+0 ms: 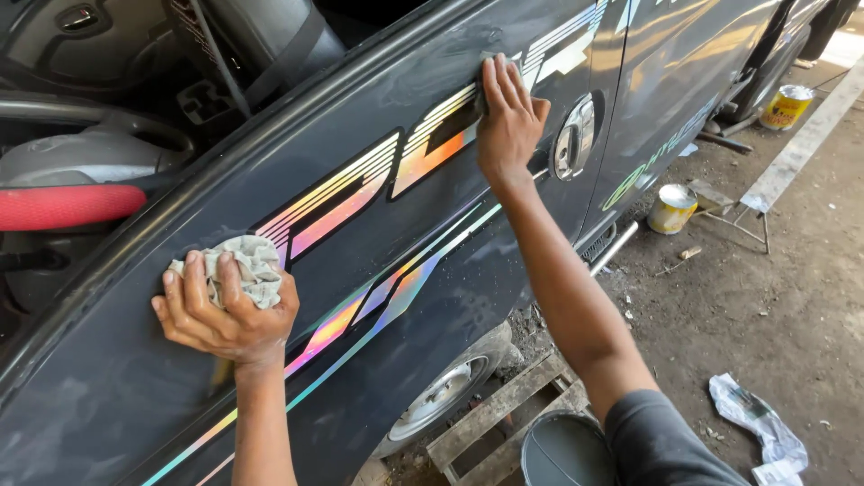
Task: The person cleans the side of a black Hyundai vehicle using a cloth and a small pad. They wipe the surface around the fuel cap and the iridescent 'PORTER' lettering, repeatedly dipping the cloth into a bucket of liquid placed on a wooden pallet.
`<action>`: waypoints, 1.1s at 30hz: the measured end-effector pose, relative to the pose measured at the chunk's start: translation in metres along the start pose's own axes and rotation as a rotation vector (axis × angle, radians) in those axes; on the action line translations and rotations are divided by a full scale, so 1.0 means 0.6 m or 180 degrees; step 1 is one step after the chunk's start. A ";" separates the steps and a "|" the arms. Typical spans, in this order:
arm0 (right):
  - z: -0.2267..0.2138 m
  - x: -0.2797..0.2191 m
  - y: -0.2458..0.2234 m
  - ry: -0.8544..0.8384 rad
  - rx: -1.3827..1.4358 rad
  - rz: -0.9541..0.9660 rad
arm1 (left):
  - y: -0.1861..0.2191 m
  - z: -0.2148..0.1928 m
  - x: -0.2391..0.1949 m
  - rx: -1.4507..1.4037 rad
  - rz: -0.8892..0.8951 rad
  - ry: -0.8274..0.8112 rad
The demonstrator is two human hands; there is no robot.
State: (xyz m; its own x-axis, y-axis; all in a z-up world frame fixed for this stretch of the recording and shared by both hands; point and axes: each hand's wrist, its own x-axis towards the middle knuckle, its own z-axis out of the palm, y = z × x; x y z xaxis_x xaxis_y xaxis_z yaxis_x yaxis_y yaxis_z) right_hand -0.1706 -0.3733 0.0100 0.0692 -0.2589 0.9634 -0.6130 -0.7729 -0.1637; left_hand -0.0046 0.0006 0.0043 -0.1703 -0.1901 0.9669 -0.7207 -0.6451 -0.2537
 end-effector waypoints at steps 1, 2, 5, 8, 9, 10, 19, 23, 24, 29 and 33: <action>-0.009 0.005 -0.002 -0.0185 -0.0060 0.0497 | 0.001 0.002 0.001 -0.0010 -0.0001 0.0010; 0.003 -0.002 -0.030 -0.0182 -0.0057 0.0498 | 0.001 0.002 0.003 -0.0007 0.0002 0.0012; 0.005 -0.016 -0.053 -0.0084 -0.0345 -0.0141 | 0.006 -0.001 0.005 -0.0091 -0.0002 -0.0007; -0.010 0.012 -0.012 0.0143 0.0254 -0.0550 | 0.001 -0.001 0.006 0.0002 0.0004 0.0055; -0.002 0.011 -0.015 -0.0109 -0.0013 -0.0028 | 0.000 -0.002 0.003 -0.0017 -0.0002 0.0017; 0.006 0.009 -0.016 -0.0377 -0.0276 0.0485 | 0.001 -0.003 0.000 -0.0035 -0.0008 -0.0021; 0.039 -0.004 -0.048 -0.0068 -0.0169 0.0066 | 0.002 0.000 0.007 -0.0039 0.0013 0.0046; -0.006 0.003 -0.017 -0.0416 0.0008 -0.1006 | 0.005 -0.002 0.009 -0.0066 0.0009 0.0101; 0.004 0.007 -0.007 -0.0288 -0.0069 -0.0648 | 0.005 -0.003 0.011 -0.0045 -0.0005 0.0094; -0.020 -0.002 -0.045 -0.0543 -0.0541 -0.0762 | 0.005 -0.004 0.017 -0.0114 0.0043 0.0095; 0.015 0.011 -0.020 -0.0294 0.0107 -0.0603 | 0.008 -0.002 0.010 -0.0006 -0.0021 0.0077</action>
State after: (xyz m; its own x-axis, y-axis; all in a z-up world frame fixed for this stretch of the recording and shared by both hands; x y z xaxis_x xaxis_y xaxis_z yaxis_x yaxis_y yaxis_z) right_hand -0.1559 -0.3711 0.0166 0.2534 -0.1578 0.9544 -0.5556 -0.8314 0.0101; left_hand -0.0100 -0.0027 0.0091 -0.1816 -0.1678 0.9690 -0.7232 -0.6449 -0.2472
